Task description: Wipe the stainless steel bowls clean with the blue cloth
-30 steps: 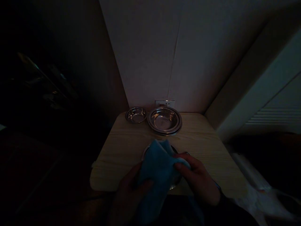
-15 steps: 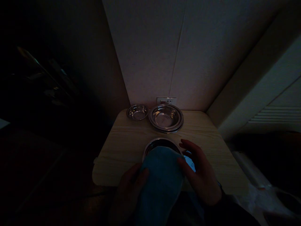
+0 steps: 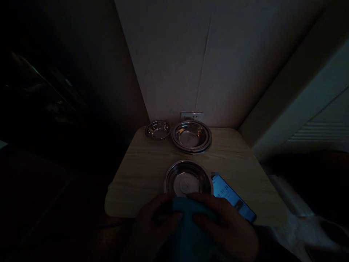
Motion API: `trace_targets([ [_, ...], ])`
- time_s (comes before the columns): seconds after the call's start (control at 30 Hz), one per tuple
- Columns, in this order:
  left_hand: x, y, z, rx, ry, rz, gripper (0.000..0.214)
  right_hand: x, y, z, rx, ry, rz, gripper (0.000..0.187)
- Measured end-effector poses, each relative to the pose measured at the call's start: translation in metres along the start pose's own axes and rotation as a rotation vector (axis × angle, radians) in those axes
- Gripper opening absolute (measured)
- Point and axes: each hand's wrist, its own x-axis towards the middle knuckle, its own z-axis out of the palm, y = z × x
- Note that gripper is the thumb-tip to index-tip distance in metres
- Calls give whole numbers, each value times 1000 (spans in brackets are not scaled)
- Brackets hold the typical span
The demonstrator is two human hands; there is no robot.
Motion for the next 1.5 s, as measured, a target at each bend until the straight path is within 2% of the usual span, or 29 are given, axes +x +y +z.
trace_targets([
  [0.13,0,4,15,-75,162,-76,32,0,1,11,-116,122,-147,48],
  [0.23,-1,8,29,-220,181,-91,30,-5,1,26,-113,98,-214,56],
  [0.3,-4,11,33,-267,144,-94,31,-8,2,34,-38,105,-159,51],
  [0.37,-6,13,32,-272,122,-89,33,-8,4,37,52,126,-36,43],
  [0.47,-6,9,21,-197,140,-92,34,0,3,27,140,133,101,41],
  [0.6,6,-11,12,-63,407,-90,39,24,-2,5,81,237,97,42],
  [0.63,9,-16,12,-56,408,-86,39,32,-3,3,37,251,65,41],
  [0.7,16,-26,15,-82,330,-116,38,49,-4,6,-63,200,-43,37],
  [0.77,23,-32,18,-116,245,-146,38,64,-4,18,-207,125,-170,35],
  [0.8,26,-35,20,-128,219,-156,39,70,-4,26,-299,88,-177,36],
  [0.97,43,-47,24,-269,241,-141,40,84,-11,57,-702,-116,-83,40],
  [1.07,49,-52,26,-318,283,-152,41,81,-19,59,-730,-270,-103,37],
  [1.17,49,-53,28,-299,331,-165,41,77,-23,55,-674,-347,-113,35],
  [1.27,46,-53,33,-290,302,-96,45,81,-15,49,-744,-291,-98,37],
  [1.33,44,-54,37,-306,262,-44,46,86,-5,46,-865,-192,-42,42],
  [1.43,42,-55,42,-330,250,-42,48,92,8,43,-1019,-16,71,47],
  [1.5,42,-56,42,-329,252,-34,49,91,11,46,-1036,20,84,47],
])
